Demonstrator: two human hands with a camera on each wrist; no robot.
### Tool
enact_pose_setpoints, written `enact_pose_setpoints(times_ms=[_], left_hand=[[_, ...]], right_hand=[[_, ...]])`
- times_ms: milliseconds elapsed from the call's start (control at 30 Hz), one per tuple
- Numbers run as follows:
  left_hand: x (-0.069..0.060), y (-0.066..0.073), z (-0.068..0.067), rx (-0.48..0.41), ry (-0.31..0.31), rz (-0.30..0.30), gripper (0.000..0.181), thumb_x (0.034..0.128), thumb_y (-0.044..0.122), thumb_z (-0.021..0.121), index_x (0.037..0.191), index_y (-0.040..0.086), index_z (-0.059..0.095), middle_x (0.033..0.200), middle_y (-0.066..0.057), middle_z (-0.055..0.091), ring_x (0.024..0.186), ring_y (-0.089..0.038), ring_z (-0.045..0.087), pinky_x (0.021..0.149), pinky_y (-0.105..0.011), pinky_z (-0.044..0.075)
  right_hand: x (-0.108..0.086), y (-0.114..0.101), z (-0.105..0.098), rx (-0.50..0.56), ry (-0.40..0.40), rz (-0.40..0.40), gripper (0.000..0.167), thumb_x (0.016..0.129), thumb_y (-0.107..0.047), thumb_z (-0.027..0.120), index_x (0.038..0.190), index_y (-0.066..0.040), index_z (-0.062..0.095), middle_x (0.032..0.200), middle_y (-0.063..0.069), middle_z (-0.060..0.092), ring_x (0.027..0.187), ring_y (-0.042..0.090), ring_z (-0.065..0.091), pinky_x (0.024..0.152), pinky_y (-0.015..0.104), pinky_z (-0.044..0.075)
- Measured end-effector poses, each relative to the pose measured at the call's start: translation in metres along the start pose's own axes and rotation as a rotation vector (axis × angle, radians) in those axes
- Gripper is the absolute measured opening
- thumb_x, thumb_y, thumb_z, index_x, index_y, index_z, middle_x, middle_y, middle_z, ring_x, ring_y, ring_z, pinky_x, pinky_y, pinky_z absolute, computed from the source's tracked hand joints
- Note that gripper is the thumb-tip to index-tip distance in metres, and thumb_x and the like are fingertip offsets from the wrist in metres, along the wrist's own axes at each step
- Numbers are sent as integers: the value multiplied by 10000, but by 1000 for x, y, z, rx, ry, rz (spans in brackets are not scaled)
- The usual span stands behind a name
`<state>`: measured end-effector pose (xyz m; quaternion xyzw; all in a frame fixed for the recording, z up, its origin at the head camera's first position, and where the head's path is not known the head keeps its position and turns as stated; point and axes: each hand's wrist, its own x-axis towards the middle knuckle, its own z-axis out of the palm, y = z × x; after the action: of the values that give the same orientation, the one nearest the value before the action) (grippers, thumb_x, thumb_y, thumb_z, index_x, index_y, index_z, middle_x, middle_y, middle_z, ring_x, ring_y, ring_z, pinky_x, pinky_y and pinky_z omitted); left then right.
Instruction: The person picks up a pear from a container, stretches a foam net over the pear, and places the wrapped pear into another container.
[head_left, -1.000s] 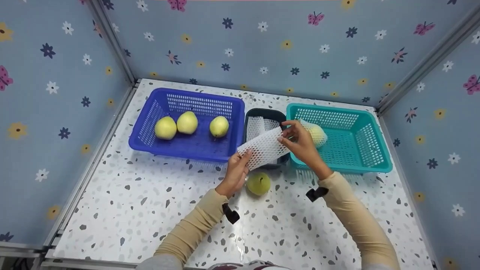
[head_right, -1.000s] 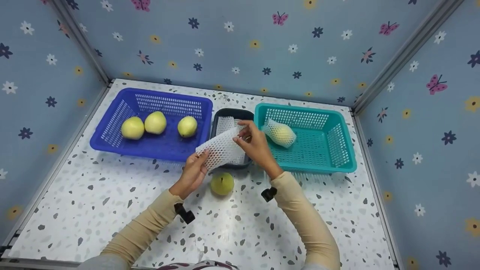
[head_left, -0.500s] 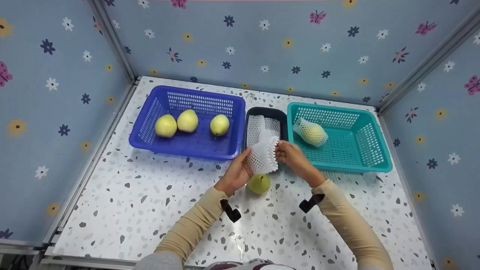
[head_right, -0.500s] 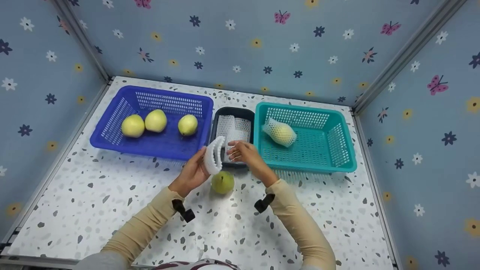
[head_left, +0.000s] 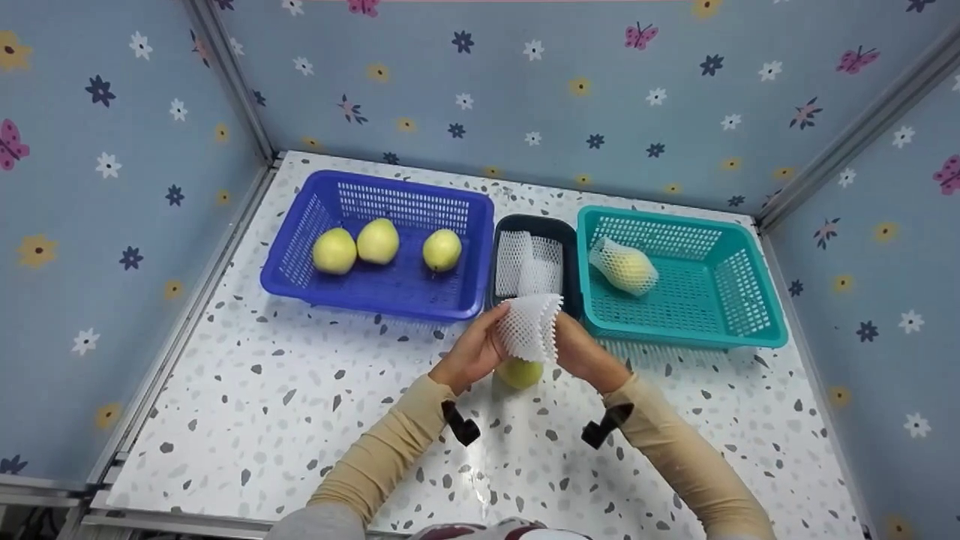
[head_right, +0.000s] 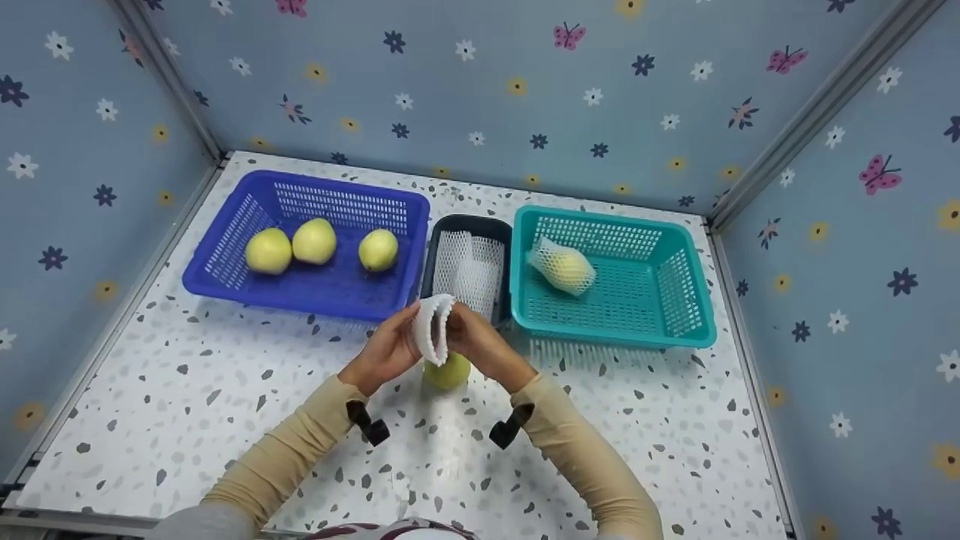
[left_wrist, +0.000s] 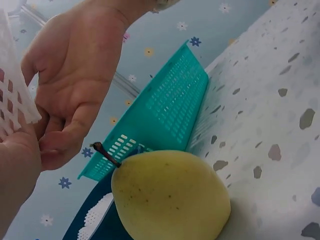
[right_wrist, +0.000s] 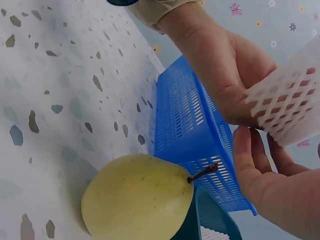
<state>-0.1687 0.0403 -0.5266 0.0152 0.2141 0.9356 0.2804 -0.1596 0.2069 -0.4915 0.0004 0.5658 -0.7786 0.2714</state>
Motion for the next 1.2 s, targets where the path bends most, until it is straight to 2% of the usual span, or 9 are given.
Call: enact_pose_setpoints(times_ms=[133, 233, 333, 467, 533, 733, 933, 1033, 1200], left_hand=[[0, 0, -4, 25, 4, 5, 297, 1027, 142, 354, 1067, 26, 624, 1057, -92, 648, 970, -175, 623, 851, -297, 501], [0, 0, -6, 44, 28, 0, 286, 1019, 134, 362, 1042, 48, 634, 1013, -79, 656, 915, -163, 638, 790, -279, 523], [-1, 0, -9, 56, 46, -7, 277, 1014, 126, 366, 1026, 58, 634, 986, -72, 660, 883, -155, 646, 757, -270, 530], [-1, 0, -11, 38, 43, -26, 287, 1015, 118, 366, 1032, 48, 644, 1016, -81, 674, 929, -163, 652, 801, -276, 522], [-1, 1, -12, 27, 39, -40, 303, 1025, 122, 352, 1035, 48, 646, 1031, -76, 674, 947, -163, 646, 807, -283, 519], [-2, 1, -15, 30, 71, -76, 359, 1050, 188, 320, 989, 71, 654, 957, -57, 682, 867, -153, 656, 711, -286, 536], [-3, -4, -24, 112, 117, -78, 347, 1045, 207, 356, 961, 79, 667, 900, -37, 681, 786, -128, 660, 657, -262, 532], [-5, -7, -28, 136, 152, -73, 324, 1037, 174, 387, 938, 68, 677, 879, -39, 685, 769, -117, 661, 654, -236, 530], [-5, -12, -38, 205, 207, -80, 313, 1025, 153, 428, 872, 85, 693, 811, -30, 684, 695, -102, 651, 588, -219, 520]], right_hand=[[5, 0, -1, 105, 2, -17, 359, 1042, -271, 287, 1121, -80, 580, 1112, 60, 578, 1031, 178, 531, 897, 333, 422], [8, 0, -1, 206, 34, -5, 348, 1035, -207, 308, 912, -108, 618, 915, 39, 597, 853, 160, 545, 780, 298, 439], [8, 1, -2, 324, 57, 7, 336, 1037, -182, 313, 924, -95, 617, 901, 43, 601, 824, 160, 548, 738, 289, 438], [5, 0, -5, 477, 52, 24, 325, 1043, -188, 314, 1012, -60, 610, 945, 72, 638, 853, 175, 603, 749, 309, 486], [3, 0, -6, 515, 43, 38, 334, 1048, -207, 311, 1029, -57, 608, 941, 74, 652, 844, 168, 624, 743, 312, 505], [-2, 5, -9, 498, 13, 30, 380, 1056, -163, 297, 812, -75, 575, 646, 30, 549, 559, 116, 490, 540, 240, 398], [-4, 18, -13, 459, 106, 12, 399, 1039, -122, 366, 733, -72, 617, 596, 17, 513, 498, 103, 457, 484, 221, 378], [-3, 26, -17, 421, 178, 27, 360, 1027, -140, 411, 772, -82, 658, 675, 14, 580, 582, 97, 527, 553, 224, 440], [-3, 41, -24, 355, 235, 45, 284, 1014, -155, 450, 885, -104, 697, 914, 34, 658, 870, 138, 588, 826, 296, 469]])
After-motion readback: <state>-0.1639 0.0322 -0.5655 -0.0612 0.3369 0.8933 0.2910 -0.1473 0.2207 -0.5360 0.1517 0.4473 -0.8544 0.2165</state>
